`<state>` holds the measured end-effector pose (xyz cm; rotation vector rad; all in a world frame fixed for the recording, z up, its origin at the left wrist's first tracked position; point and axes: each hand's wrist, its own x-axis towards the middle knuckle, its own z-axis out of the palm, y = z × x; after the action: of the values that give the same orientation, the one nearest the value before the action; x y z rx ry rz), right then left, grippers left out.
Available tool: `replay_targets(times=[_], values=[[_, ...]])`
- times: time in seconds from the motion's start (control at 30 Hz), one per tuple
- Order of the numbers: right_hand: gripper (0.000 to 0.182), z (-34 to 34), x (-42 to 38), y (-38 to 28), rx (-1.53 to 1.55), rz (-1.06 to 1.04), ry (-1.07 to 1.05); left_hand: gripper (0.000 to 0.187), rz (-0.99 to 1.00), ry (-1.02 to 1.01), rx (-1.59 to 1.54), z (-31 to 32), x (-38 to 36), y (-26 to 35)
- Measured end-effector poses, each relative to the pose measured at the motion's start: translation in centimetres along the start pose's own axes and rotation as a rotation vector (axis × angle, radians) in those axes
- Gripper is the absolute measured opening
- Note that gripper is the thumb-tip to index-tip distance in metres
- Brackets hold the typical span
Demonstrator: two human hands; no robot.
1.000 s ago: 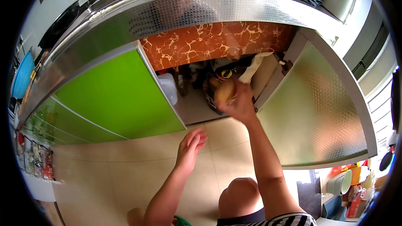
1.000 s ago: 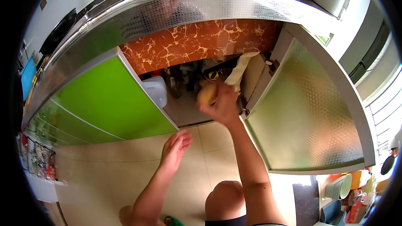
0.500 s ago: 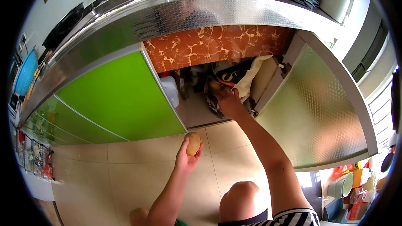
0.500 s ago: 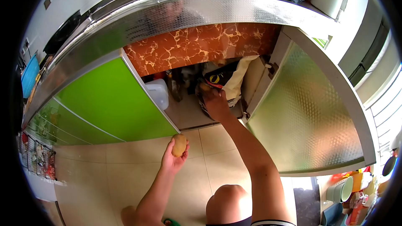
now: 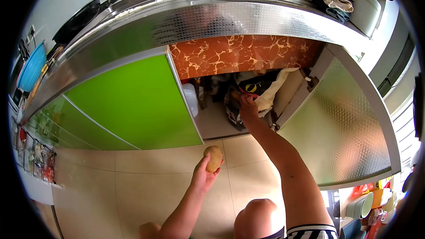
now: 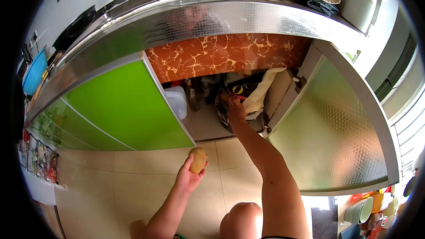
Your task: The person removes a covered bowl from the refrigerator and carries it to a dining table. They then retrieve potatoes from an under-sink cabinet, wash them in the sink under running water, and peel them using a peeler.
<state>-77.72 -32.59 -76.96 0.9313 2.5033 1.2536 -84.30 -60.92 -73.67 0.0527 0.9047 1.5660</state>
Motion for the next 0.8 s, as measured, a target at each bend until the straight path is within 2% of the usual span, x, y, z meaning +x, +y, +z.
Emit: replay_targets(times=[0.07, 0.1, 0.17, 0.23, 0.27, 0.37, 0.43, 0.47, 0.53, 0.6, 0.67, 0.7, 0.73, 0.8], values=[[0.034, 2.2, 1.2, -1.6, -0.060, 0.040, -0.009, 0.043, 0.005, 0.008, -0.004, 0.3, -0.4, 0.1], [0.035, 5.3, 2.3, -3.0, -0.240, 0.119, 0.124, 0.044, 0.010, 0.019, -0.006, 0.3, -0.6, 0.1], [0.037, 5.1, 2.8, -3.3, -0.414, 0.193, 0.268, 0.045, 0.024, 0.011, -0.011, -0.1, -0.8, -0.1], [0.038, 0.7, 1.9, -0.8, 0.060, -0.039, -0.104, 0.045, 0.033, -0.001, -0.015, -0.5, -1.2, 0.1], [0.038, 0.6, 1.9, -0.6, 0.057, -0.041, -0.102, 0.047, 0.036, 0.008, -0.019, -0.6, -1.4, 0.1], [0.044, 1.3, 1.5, 0.6, 0.023, -0.066, 0.018, 0.050, 0.060, 0.010, -0.049, -0.7, -2.1, 0.2], [0.042, 2.3, 1.0, 0.2, 0.023, 0.110, 0.369, 0.051, 0.085, 0.013, -0.078, -1.2, -2.4, 0.2], [0.042, 2.6, 0.8, 0.4, 0.023, 0.106, 0.373, 0.052, 0.071, 0.002, -0.072, -1.6, -2.5, 0.2], [0.039, 1.8, -0.3, 1.6, 0.028, 0.085, 0.551, 0.053, 0.057, -0.003, -0.069, -2.5, -2.4, 0.1], [0.038, 1.5, -0.5, 1.6, 0.009, 0.037, 0.488, 0.052, 0.055, -0.001, -0.063, -3.0, -2.4, -0.2], [0.038, 1.7, 0.2, 0.9, 0.013, -0.023, 0.146, 0.052, 0.054, 0.017, -0.066, -3.0, -2.6, -0.3], [0.038, 3.3, 0.9, 0.1, 0.013, -0.022, 0.147, 0.052, 0.064, 0.027, -0.070, -2.9, -2.6, -0.2], [0.037, 6.3, 2.2, -1.1, -0.204, 0.003, 0.250, 0.052, 0.068, 0.027, -0.069, -3.1, -2.5, -0.2], [0.036, 8.0, 3.2, -1.5, -0.418, 0.029, 0.358, 0.053, 0.047, 0.014, -0.078, -3.8, -2.8, -0.5]])
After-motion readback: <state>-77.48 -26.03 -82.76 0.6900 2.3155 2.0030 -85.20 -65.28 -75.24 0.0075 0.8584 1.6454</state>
